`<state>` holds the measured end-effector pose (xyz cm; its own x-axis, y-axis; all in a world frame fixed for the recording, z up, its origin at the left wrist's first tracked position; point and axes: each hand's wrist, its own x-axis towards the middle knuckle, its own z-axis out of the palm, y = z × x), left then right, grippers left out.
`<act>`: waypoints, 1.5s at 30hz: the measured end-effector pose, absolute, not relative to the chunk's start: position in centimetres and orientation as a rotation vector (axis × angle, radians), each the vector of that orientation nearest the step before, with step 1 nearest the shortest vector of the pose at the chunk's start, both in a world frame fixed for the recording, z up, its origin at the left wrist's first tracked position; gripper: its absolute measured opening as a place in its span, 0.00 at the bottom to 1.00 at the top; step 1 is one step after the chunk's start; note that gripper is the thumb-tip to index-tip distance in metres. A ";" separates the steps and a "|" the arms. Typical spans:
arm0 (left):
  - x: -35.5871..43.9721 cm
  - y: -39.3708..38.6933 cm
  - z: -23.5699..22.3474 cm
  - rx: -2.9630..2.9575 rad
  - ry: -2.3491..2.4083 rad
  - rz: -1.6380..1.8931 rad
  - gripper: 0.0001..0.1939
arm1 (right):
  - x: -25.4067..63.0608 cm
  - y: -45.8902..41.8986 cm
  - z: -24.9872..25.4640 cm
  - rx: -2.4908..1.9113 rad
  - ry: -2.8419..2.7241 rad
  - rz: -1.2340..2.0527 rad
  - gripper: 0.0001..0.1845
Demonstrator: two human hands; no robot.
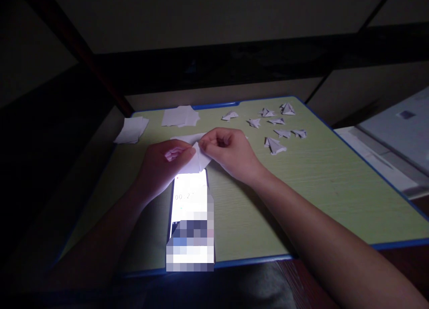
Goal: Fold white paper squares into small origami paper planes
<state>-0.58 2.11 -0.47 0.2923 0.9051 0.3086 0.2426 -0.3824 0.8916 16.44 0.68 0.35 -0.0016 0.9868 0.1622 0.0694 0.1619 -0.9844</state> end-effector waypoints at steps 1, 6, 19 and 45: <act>-0.6 2.1 -0.4 1.812 1.032 1.108 0.05 | 16.4 0.7 0.4 -1.134 -1.331 1.059 0.06; -0.6 2.1 -0.4 1.820 1.021 1.098 0.04 | 16.5 0.6 0.2 -1.114 -1.352 1.118 0.07; -0.6 1.9 0.1 1.779 0.948 1.026 0.05 | 16.4 0.7 0.1 -1.037 -1.354 1.036 0.05; -0.8 2.0 0.3 1.802 1.057 0.969 0.09 | 17.0 1.2 -0.4 -1.039 -1.256 1.171 0.09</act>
<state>-0.79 1.99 0.31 0.3531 0.9122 0.2078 0.2868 -0.3170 0.9040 17.01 1.23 -0.43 -0.0412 0.9896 0.1377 -0.0685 0.1347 -0.9885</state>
